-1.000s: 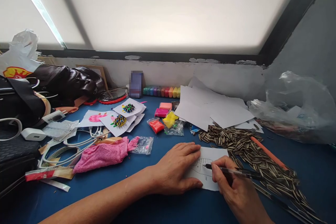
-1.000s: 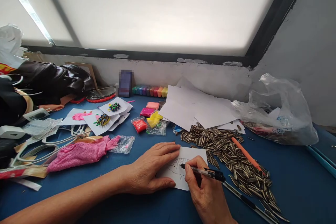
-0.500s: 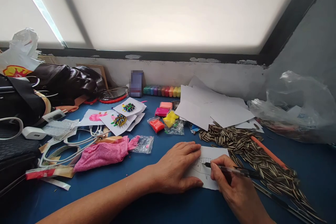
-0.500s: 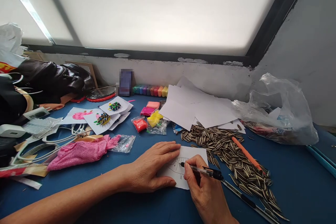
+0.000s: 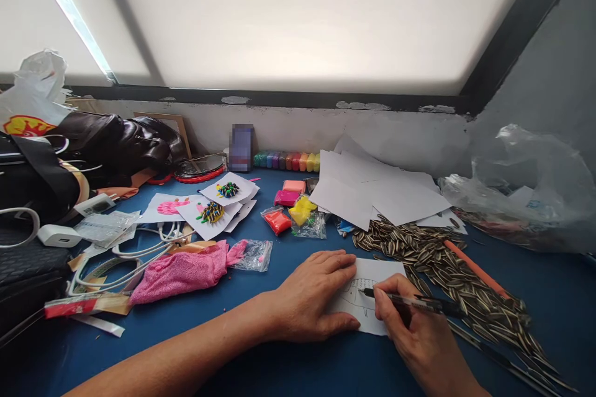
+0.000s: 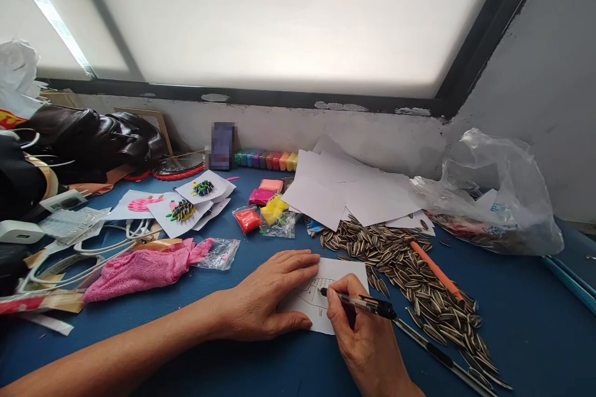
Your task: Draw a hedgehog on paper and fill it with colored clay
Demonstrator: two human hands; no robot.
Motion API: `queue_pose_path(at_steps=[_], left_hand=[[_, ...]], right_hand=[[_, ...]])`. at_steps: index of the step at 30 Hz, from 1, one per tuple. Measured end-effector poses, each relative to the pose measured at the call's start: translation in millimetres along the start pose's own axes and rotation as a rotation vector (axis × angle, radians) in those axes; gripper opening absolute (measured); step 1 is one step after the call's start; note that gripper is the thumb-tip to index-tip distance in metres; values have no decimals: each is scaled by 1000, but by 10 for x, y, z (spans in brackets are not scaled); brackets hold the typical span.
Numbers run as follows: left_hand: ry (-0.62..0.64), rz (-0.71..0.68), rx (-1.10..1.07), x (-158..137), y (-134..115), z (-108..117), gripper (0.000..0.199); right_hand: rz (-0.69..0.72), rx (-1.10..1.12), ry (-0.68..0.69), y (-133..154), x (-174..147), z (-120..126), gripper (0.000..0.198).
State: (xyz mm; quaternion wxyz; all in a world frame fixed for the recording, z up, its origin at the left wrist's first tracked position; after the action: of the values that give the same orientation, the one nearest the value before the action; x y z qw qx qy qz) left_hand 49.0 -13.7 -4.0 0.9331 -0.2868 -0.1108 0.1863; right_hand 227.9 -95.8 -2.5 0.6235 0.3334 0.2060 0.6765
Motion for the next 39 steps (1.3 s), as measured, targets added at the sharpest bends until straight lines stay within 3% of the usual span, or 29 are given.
queue_pose_path(at_steps=[15,20,32,39], left_hand=[[-1,-3,14,0,12,-1,66],[-2,-10,9,-1,21,-10,70],[0,-4,18,5,6,-3,68],[-1,-8,16,12,12,2,69]], right_hand=[[-81,47,23,-50,-20,6,31],[-51,-40,-34,-58,-22,35,29],[-56,16,54,-93,-37,21,26],[-37,1,27,-74,-21,20,26]])
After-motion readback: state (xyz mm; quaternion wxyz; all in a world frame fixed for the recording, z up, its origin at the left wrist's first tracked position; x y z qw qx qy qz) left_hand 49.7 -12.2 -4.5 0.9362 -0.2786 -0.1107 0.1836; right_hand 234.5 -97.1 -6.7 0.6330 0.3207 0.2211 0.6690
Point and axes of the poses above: each hand's wrist, its own x-axis towards the middle knuckle, its own z-axis out of the back of the hand, y = z × x, the point moved 1 cm from there along x, towards the middle knuckle, and after that the axes turned 7 degrees about y, right-handed, at the moved point
